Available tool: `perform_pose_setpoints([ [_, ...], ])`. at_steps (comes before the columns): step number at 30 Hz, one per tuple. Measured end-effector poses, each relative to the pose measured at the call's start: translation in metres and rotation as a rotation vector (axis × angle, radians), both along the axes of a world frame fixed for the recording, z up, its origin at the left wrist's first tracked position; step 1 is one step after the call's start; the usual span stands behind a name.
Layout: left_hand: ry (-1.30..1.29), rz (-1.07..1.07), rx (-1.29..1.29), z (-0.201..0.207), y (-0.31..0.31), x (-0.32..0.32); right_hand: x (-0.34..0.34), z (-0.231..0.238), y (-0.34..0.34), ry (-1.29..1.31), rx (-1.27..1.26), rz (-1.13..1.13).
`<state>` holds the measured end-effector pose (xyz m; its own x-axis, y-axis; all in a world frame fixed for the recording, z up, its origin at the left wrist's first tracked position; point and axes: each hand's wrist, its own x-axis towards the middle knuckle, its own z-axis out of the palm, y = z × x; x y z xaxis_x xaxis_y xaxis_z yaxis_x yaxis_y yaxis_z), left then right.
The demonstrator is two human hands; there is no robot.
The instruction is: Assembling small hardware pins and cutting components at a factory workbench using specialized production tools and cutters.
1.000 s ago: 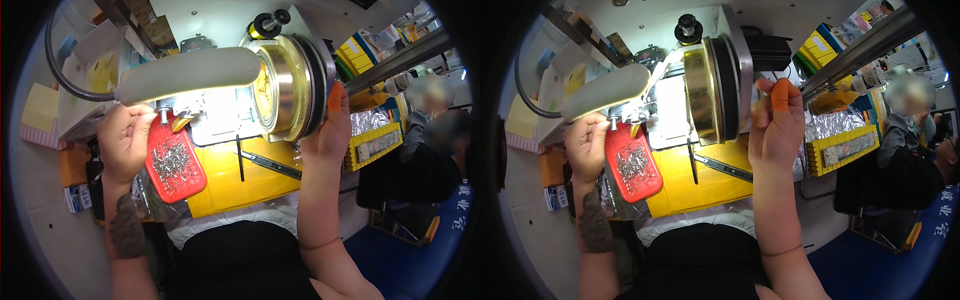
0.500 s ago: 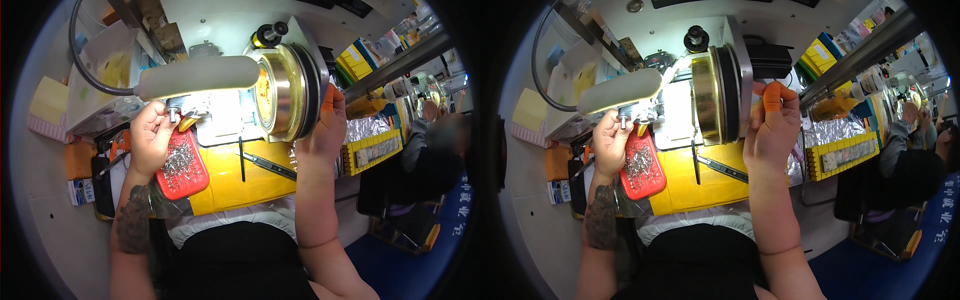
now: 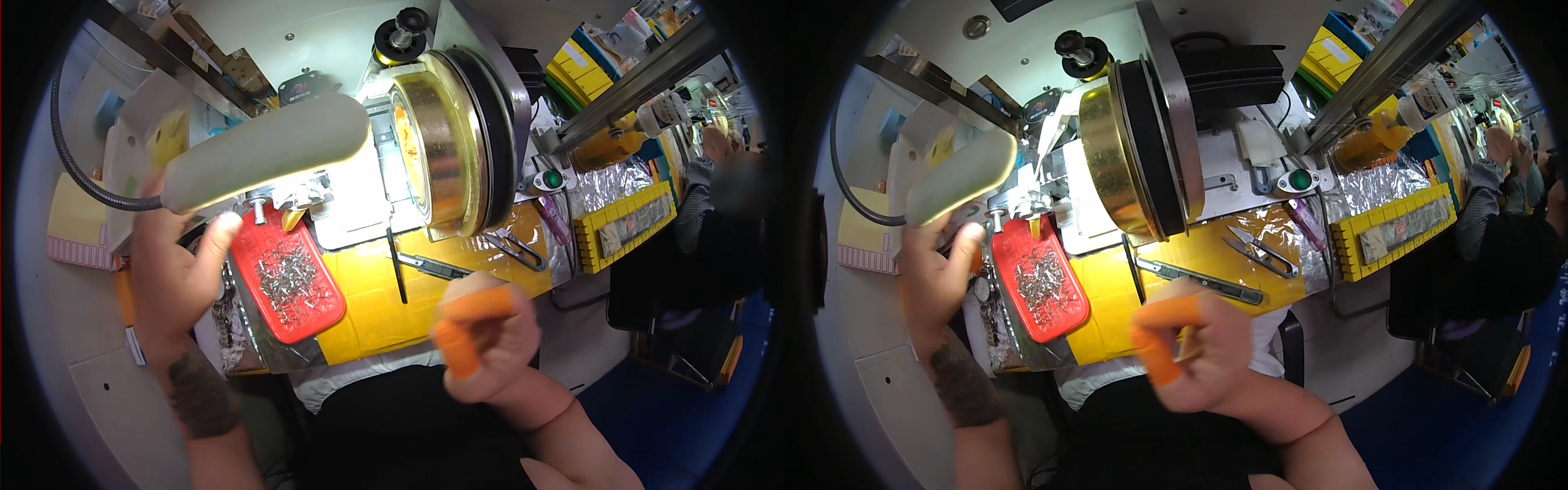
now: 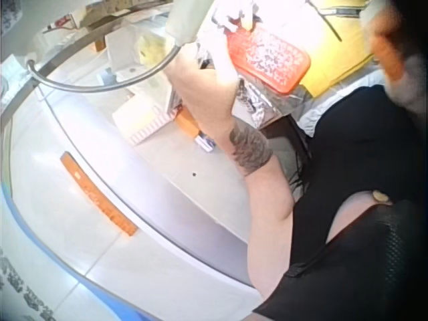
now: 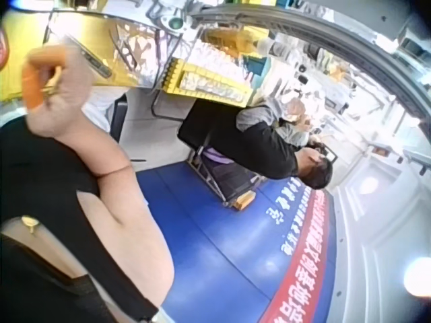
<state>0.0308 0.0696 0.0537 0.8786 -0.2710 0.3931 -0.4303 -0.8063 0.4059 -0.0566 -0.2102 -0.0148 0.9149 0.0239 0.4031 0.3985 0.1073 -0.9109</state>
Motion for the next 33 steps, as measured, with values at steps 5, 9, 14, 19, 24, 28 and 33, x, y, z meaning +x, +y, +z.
perform_pose_setpoints([
  [5,0.14,-0.289,-0.069,0.025,-0.02,0.054,0.004,0.008,0.036,-0.084,-0.074,0.17],
  [9,0.355,-0.67,0.034,0.031,-0.012,0.089,0.007,0.004,0.052,-0.127,-0.065,0.291],
  [14,0.389,-0.683,-0.05,0.028,-0.016,0.093,0.02,0.012,0.054,0.081,-0.083,0.372],
  [19,0.358,-0.287,-0.344,0.008,-0.028,0.022,0.038,0.008,0.085,0.428,0.704,0.278],
  [24,-0.144,-0.087,-0.334,-0.021,-0.066,-0.028,0.061,0.006,0.091,0.276,0.64,0.165],
  [28,-0.207,-0.029,-0.081,-0.031,-0.068,-0.045,0.068,0.012,0.086,0.226,0.252,-0.011],
  [33,-0.165,-0.13,-0.188,-0.029,-0.043,-0.041,0.077,-0.003,0.097,0.201,0.251,-0.122],
])
